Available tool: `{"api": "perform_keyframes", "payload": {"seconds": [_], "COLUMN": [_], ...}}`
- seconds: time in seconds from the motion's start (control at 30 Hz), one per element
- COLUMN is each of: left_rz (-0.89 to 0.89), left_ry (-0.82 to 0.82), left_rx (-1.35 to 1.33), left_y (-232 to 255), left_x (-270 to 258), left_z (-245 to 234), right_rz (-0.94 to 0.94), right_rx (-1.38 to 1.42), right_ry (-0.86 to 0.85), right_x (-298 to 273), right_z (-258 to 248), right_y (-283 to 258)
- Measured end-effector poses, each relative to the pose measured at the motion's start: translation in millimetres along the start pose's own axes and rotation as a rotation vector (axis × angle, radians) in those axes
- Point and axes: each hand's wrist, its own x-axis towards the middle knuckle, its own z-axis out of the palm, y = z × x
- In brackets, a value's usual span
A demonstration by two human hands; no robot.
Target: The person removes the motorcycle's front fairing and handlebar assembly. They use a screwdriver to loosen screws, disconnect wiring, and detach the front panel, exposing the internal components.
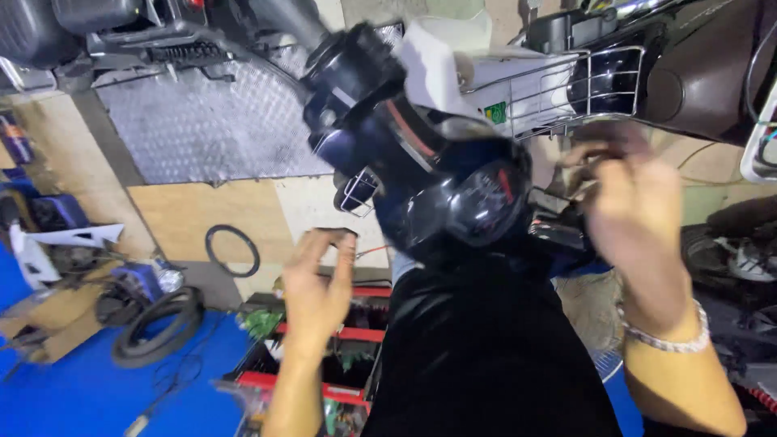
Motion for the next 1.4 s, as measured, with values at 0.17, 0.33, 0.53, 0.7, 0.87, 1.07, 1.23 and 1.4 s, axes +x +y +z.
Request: {"api": "perform_keyframes", "payload": {"seconds": [0.17,0.33,0.53,0.7,0.87,1.07,1.23,1.4], "left_rz": [0.101,0.338,0.342,0.321,0.305,0.527,0.537,0.568], "left_ry": [-0.035,-0.081,0.036,-0.018,0.145,0.428,0.538,0.661], "left_rx": [-0.167,-0.142,-0.152,-0.193,-0.036,0.13,0.494,0.534], "left_y": [-68.9,-155.9,-240.3,-300.8,-365.1,-397.9,-408.8,-405.5], "left_x": [-47.2,-91.3,-141.1,-139.2,-82.8,-12.4,-2.2,3.0], "left_z": [20.0,14.8,21.5,75.9,201.4,315.7,338.6,344.2], "right_rz": [0.043,0.119,0.214,0.157,-0.02,-0.39,-0.365,-0.516], "right_rx": [0.397,0.428,0.275,0.269,-0.114,-0.159,-0.405,0.005], "right_ry": [0.236,0.26,0.215,0.267,0.55,0.89,0.94,1.0], "right_x": [-69.9,-157.1,-233.6,-239.3,-187.3,-86.6,-48.5,-27.2], "right_z": [45.9,130.0,211.1,249.7,296.7,333.1,340.5,361.0], "right_y": [4.4,3.3,24.0,77.3,162.1,268.5,353.7,359.1]}}
